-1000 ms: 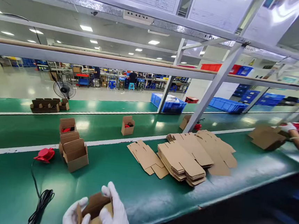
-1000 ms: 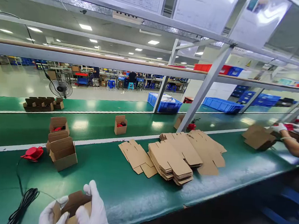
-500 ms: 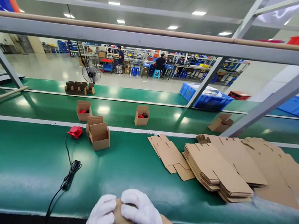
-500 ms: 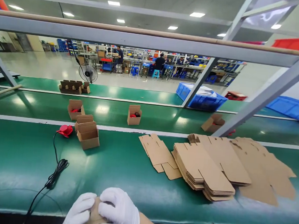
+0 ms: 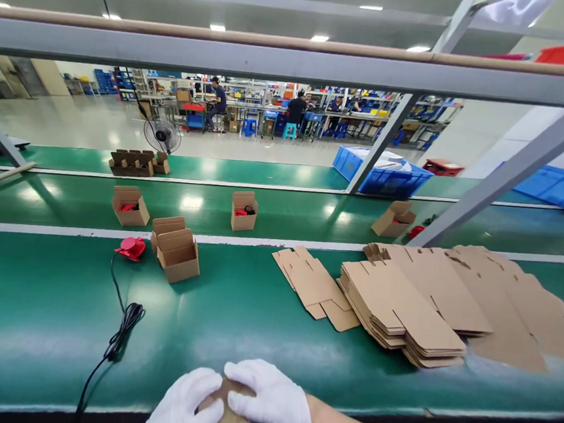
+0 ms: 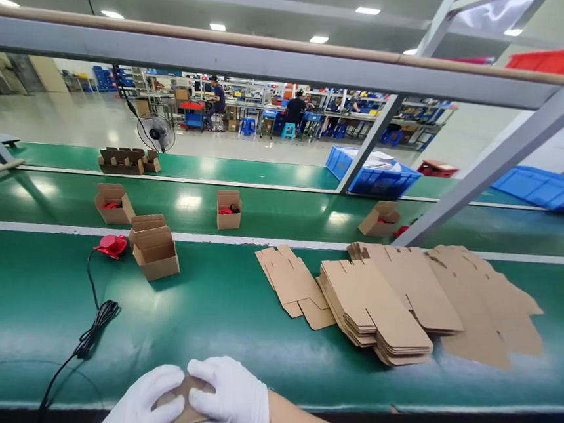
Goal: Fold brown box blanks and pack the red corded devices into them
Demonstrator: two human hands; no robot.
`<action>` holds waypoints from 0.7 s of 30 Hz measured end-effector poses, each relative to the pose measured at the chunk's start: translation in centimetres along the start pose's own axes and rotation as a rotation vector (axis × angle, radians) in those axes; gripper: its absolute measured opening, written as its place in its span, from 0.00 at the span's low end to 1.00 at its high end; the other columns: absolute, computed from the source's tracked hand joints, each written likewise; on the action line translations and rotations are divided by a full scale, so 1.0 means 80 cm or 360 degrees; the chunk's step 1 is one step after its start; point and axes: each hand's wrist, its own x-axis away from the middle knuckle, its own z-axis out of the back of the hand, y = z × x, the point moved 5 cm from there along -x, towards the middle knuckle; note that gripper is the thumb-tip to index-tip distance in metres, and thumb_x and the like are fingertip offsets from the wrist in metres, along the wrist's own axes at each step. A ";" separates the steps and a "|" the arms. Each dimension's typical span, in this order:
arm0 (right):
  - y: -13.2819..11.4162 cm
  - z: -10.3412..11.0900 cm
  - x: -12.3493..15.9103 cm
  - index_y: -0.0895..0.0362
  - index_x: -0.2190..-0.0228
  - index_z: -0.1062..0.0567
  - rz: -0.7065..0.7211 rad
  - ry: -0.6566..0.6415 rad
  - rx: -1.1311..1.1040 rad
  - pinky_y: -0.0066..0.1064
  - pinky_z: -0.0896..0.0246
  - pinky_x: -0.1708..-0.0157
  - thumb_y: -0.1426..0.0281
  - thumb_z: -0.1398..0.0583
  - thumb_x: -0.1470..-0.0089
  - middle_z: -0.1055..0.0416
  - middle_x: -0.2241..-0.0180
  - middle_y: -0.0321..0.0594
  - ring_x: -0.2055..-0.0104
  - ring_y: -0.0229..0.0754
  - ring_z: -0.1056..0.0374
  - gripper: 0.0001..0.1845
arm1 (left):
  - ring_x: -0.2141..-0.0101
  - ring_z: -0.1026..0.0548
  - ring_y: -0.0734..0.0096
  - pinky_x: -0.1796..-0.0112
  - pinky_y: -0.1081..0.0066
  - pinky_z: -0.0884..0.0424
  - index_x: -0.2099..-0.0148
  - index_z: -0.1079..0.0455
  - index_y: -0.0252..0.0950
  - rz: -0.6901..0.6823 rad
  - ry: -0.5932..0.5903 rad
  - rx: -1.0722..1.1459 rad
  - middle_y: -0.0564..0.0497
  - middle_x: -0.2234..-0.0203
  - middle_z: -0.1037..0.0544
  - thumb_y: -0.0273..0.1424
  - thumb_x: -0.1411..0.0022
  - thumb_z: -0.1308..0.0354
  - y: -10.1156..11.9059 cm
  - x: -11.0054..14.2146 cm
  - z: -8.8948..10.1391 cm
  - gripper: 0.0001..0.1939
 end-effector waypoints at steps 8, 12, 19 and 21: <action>0.017 0.008 0.003 0.58 0.39 0.36 -0.0394 -0.0061 -0.0533 0.42 0.34 0.46 0.43 0.38 0.46 0.32 0.42 0.58 0.44 0.56 0.32 0.44 | 0.52 0.21 0.55 0.53 0.63 0.22 0.36 0.38 0.42 0.0558 -0.0076 0.0251 0.41 0.51 0.21 0.44 0.40 0.37 -0.021 0.051 -0.017 0.32; 0.044 0.036 -0.013 0.58 0.31 0.51 -0.0418 0.0281 -0.0733 0.46 0.41 0.38 0.50 0.42 0.38 0.43 0.34 0.59 0.35 0.55 0.40 0.45 | 0.50 0.22 0.47 0.49 0.55 0.24 0.42 0.29 0.39 0.1283 0.0066 0.0801 0.39 0.49 0.21 0.55 0.51 0.33 -0.080 0.024 -0.006 0.38; 0.075 0.081 -0.080 0.56 0.35 0.47 0.0019 0.0667 -0.0255 0.56 0.54 0.33 0.71 0.40 0.45 0.44 0.34 0.56 0.30 0.56 0.52 0.39 | 0.51 0.23 0.49 0.45 0.53 0.29 0.54 0.26 0.33 0.2320 0.0410 0.2240 0.40 0.55 0.19 0.57 0.45 0.39 -0.126 -0.047 0.000 0.31; 0.083 0.077 -0.091 0.56 0.40 0.38 -0.0061 0.0575 -0.0470 0.52 0.47 0.36 0.67 0.33 0.52 0.35 0.40 0.54 0.36 0.57 0.40 0.38 | 0.45 0.26 0.47 0.41 0.51 0.34 0.49 0.27 0.33 0.2365 0.0379 0.2327 0.37 0.49 0.22 0.63 0.45 0.45 -0.121 -0.030 -0.008 0.39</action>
